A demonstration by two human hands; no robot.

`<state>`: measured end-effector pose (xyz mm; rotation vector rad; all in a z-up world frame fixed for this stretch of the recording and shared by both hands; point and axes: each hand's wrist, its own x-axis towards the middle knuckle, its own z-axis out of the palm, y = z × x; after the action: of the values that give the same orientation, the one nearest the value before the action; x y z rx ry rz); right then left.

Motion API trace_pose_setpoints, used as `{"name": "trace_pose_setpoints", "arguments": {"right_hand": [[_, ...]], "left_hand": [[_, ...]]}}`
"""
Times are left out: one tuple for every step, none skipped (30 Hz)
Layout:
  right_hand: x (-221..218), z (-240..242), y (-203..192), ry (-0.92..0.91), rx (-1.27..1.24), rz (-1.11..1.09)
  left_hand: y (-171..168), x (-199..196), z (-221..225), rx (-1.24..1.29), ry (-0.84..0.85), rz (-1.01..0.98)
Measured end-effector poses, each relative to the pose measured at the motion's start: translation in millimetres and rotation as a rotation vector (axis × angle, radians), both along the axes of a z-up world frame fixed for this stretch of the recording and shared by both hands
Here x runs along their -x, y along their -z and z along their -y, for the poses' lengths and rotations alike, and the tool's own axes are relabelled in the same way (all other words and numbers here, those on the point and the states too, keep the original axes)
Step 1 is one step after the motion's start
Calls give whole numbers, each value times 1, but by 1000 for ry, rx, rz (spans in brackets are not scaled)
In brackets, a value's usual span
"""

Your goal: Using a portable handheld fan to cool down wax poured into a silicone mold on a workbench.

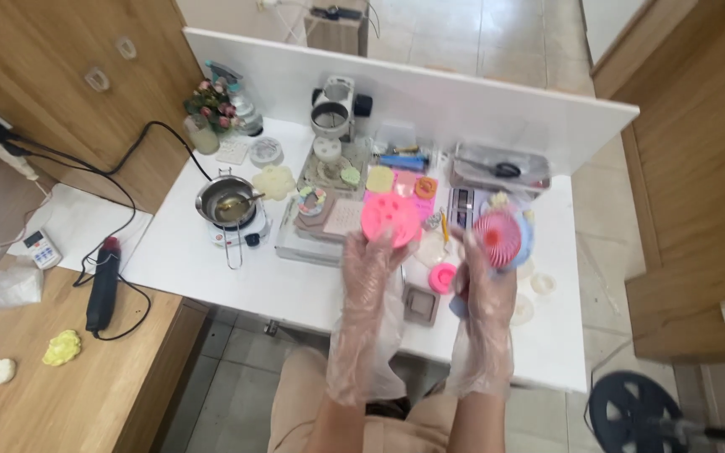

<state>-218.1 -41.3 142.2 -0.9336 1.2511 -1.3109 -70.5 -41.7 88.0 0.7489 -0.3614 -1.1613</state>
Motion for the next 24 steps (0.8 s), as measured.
{"name": "trace_pose_setpoints", "arguments": {"right_hand": [[-3, -2, -14, -63, 67, 78], [-2, -13, -31, -51, 52, 76], [-3, -20, -51, -86, 92, 153], [-5, -27, -71, -121, 131, 230], [-7, -37, -84, -121, 126, 229], [-9, -47, -96, -69, 110, 192], [-11, -56, -109, -16, 98, 156], [-3, -60, -95, -13, 95, 155], [5, -65, -81, 19, 139, 162], [13, -71, -66, 50, 184, 168], [8, -80, -83, 58, 175, 167], [3, -90, -101, 75, 200, 268], [-2, -98, -119, 93, 226, 367], [-3, -102, -124, 101, 219, 364], [-3, -108, -130, 85, 249, 383], [-4, -113, -135, 69, 279, 402], [-4, -114, -135, 74, 275, 399], [-4, -116, -136, 115, 234, 333], [-5, -116, -136, 153, 195, 269], [-8, -117, -140, 156, 193, 269], [-12, -118, -143, 193, 181, 294], [-16, -119, -146, 231, 168, 319], [-19, -124, -149, 228, 166, 320], [-23, -129, -152, 207, 213, 387]], "left_hand": [[-44, 9, -25, 89, -44, 37], [-69, 15, -42, 74, -33, 35], [-96, 19, -55, 140, -41, 178], [-124, 22, -69, 205, -49, 320], [-135, 28, -78, 200, -49, 319], [-146, 34, -86, 217, -43, 261], [-157, 39, -94, 237, -35, 204], [-158, 44, -100, 234, -32, 203], [-158, 48, -108, 217, -21, 231], [-159, 53, -116, 200, -9, 259], [-160, 53, -122, 191, -1, 259], [-162, 54, -128, 217, -1, 336], [-165, 54, -135, 244, -2, 411], [-169, 54, -136, 237, 6, 408], [-174, 54, -139, 179, 22, 379], [-179, 54, -141, 120, 37, 349], [-179, 56, -143, 115, 42, 347], [-180, 57, -145, 127, 22, 347], [-181, 57, -146, 142, -1, 349], [-179, 56, -149, 140, 2, 350], [-177, 54, -151, 135, -49, 562], [-175, 52, -154, 127, -99, 775], [-174, 52, -156, 124, -101, 776], [-173, 52, -157, 138, -102, 779]]}}
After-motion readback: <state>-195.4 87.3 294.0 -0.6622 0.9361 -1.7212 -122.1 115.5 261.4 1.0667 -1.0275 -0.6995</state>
